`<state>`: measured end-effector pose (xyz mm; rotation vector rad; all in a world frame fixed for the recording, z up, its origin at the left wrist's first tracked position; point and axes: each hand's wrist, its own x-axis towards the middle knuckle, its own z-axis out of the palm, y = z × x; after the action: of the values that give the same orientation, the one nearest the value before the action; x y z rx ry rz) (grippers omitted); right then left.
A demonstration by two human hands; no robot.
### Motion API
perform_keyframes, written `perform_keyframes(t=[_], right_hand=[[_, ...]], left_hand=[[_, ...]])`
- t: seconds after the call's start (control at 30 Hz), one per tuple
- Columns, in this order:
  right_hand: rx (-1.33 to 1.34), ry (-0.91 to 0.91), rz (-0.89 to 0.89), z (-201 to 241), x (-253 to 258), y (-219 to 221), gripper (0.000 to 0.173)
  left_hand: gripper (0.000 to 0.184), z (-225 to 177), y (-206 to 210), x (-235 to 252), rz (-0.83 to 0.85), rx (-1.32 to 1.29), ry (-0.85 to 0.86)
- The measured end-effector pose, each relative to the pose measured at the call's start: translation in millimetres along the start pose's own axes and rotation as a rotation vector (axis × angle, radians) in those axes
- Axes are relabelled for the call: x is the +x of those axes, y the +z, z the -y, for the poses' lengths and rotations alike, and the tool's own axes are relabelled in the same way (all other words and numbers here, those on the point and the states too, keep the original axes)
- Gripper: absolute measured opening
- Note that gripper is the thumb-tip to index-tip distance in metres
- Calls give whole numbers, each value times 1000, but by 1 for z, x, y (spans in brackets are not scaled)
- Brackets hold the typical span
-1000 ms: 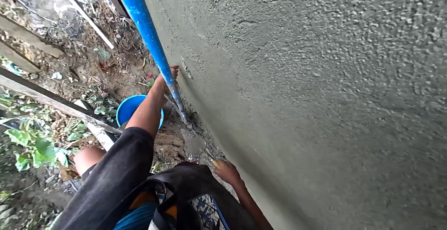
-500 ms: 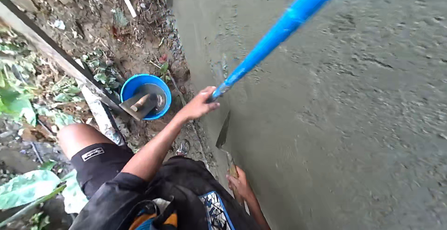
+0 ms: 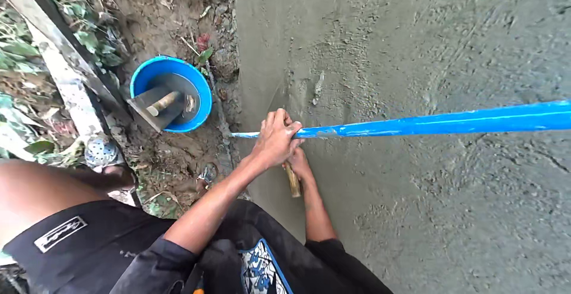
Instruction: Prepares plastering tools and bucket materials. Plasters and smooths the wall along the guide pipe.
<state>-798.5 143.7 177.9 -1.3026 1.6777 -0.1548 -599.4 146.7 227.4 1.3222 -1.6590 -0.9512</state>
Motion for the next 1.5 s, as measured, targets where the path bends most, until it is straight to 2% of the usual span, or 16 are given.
perform_keyframes(t=[0.07,0.13,0.17,0.23,0.27,0.33,0.4,0.47,0.53,0.57,0.63,0.7,0.87,1.1,1.3,1.5], right_hand=[[-125,-1,-6,17,10,5,32],[-237,136,26,18,18,7,33],[-245,217,42,10,21,8,27],[-196,181,0,-10,20,14,23],[-181,225,-16,-5,17,19,23],[-199,256,-40,-10,22,23,25],[-184,228,-26,-20,25,24,24],[-177,299,-25,10,7,29,23],[-216,463,-38,41,-4,39,27],[-244,460,-33,42,-2,42,31],[-288,185,-97,0,13,42,43],[-261,96,-164,-8,10,41,50],[-112,72,-251,4,-11,44,28],[139,40,-256,-1,-35,43,21],[77,118,-270,-11,-80,29,28],[-40,199,-294,-36,-158,12,39]], left_hand=[[21,-1,-3,-1,8,6,-8],[23,-2,-4,-1,31,8,-22],[24,-5,-7,0,51,6,-33],[27,-15,-20,0,116,-7,-47],[28,-13,-19,0,118,0,-41],[26,2,-3,-1,28,14,12],[26,9,5,1,18,20,5],[30,17,11,2,23,97,12],[28,8,2,3,86,31,-32],[28,4,-3,4,112,9,-51],[27,2,-4,5,117,-4,-61],[29,3,-1,4,86,-30,-54],[28,5,0,5,83,-35,-49],[29,5,2,8,101,-33,-50],[29,4,7,10,107,-47,-56],[30,3,7,16,128,-57,-72]])
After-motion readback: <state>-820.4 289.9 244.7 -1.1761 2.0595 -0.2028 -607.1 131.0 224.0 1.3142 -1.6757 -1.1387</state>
